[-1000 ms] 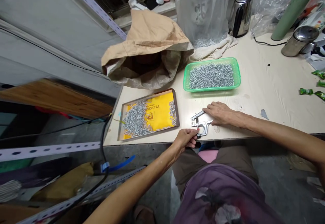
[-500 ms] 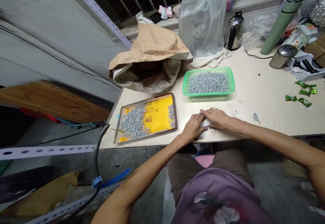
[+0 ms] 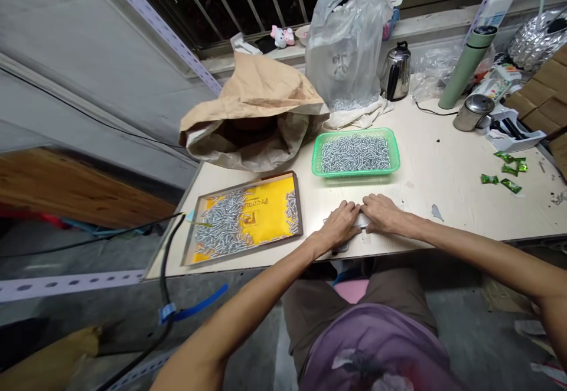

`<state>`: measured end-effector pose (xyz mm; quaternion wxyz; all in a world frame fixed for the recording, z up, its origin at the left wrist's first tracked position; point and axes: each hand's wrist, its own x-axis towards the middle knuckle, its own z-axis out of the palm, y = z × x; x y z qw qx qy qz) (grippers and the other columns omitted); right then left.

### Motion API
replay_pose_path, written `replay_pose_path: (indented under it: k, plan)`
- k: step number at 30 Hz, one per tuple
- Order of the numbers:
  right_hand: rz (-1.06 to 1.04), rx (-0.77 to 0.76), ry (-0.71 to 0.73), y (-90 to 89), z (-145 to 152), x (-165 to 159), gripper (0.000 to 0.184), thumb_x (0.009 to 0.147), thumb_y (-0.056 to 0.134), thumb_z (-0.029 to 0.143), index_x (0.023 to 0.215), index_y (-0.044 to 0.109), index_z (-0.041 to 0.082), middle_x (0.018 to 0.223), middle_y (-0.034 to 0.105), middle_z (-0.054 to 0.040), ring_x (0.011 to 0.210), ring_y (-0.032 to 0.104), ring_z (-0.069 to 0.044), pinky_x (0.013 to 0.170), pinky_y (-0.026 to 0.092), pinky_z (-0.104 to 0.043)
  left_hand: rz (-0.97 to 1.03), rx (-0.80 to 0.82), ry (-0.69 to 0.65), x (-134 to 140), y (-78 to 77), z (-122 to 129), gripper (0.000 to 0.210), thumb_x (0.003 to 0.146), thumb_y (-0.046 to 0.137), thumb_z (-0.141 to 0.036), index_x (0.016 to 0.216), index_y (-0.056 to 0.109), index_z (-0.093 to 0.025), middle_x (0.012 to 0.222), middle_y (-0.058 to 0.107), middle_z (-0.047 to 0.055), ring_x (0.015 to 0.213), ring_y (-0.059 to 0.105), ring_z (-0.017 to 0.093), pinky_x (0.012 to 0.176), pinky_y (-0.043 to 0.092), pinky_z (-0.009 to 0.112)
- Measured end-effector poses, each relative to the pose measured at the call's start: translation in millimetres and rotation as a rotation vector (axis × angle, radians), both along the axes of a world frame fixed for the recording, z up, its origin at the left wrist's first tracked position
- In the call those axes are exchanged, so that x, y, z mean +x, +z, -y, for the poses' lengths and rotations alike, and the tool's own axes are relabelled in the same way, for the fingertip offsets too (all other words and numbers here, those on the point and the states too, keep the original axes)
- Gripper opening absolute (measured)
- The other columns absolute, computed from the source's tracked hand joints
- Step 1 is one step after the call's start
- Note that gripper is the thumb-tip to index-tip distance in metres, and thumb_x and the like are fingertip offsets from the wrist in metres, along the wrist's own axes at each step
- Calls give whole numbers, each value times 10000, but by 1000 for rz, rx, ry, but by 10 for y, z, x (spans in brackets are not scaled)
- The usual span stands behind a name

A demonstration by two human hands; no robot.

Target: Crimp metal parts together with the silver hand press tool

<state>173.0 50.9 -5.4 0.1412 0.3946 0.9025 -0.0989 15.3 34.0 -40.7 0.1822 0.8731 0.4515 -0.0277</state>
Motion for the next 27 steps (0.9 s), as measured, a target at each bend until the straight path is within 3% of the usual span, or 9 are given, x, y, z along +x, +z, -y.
replay_pose_path:
  k: [4,10,12,17,20,23,27]
  plan:
    - [-45,-37,-21,-39,103,28,141,875,608,229,949,644,114,942,628,-105,921,567,-221,769,389,-305,-21,-8,11,30,-23,86,100,870,538,-210,953,556,-158,974,560,83,1002,499,238,848,468,369]
    - [-161,-23,-75,-162,223,97,121,904,572,229,917,652,139,902,629,-84,874,572,-201,755,382,-290,10,-8,23,59,-42,111,86,886,512,-184,926,585,-162,947,592,81,1001,517,236,858,475,371]
    - [-203,12,-90,-194,193,140,155,884,600,247,984,645,137,940,619,-90,903,561,-210,776,396,-295,31,10,42,39,-61,106,156,880,532,-208,1020,578,-155,1013,607,93,1037,524,241,892,473,382]
    - [-294,-2,-30,-233,-98,337,575,739,734,449,1188,574,128,1063,585,-135,950,536,-265,803,443,-352,187,204,183,30,-278,345,428,909,485,-254,1317,415,-143,1369,474,188,1287,429,281,1042,377,474]
    - [-356,52,-39,-145,-266,362,424,864,596,404,1196,586,141,1067,589,-132,942,544,-254,805,444,-357,257,296,171,111,-430,576,464,932,446,-332,1352,386,-143,1431,413,203,1378,321,302,1074,330,508]
    - [-415,165,28,-10,-265,146,296,933,474,270,1177,614,178,1077,596,-111,964,525,-236,826,420,-353,317,315,116,197,-502,717,544,922,441,-448,1364,384,-135,1449,392,195,1404,261,317,1092,304,515]
    - [-213,85,326,26,-77,-402,213,914,500,226,1043,669,211,1022,601,-91,934,496,-212,747,397,-312,358,202,104,231,-533,749,581,899,454,-509,1325,443,-115,1333,513,203,1311,408,328,1062,343,518]
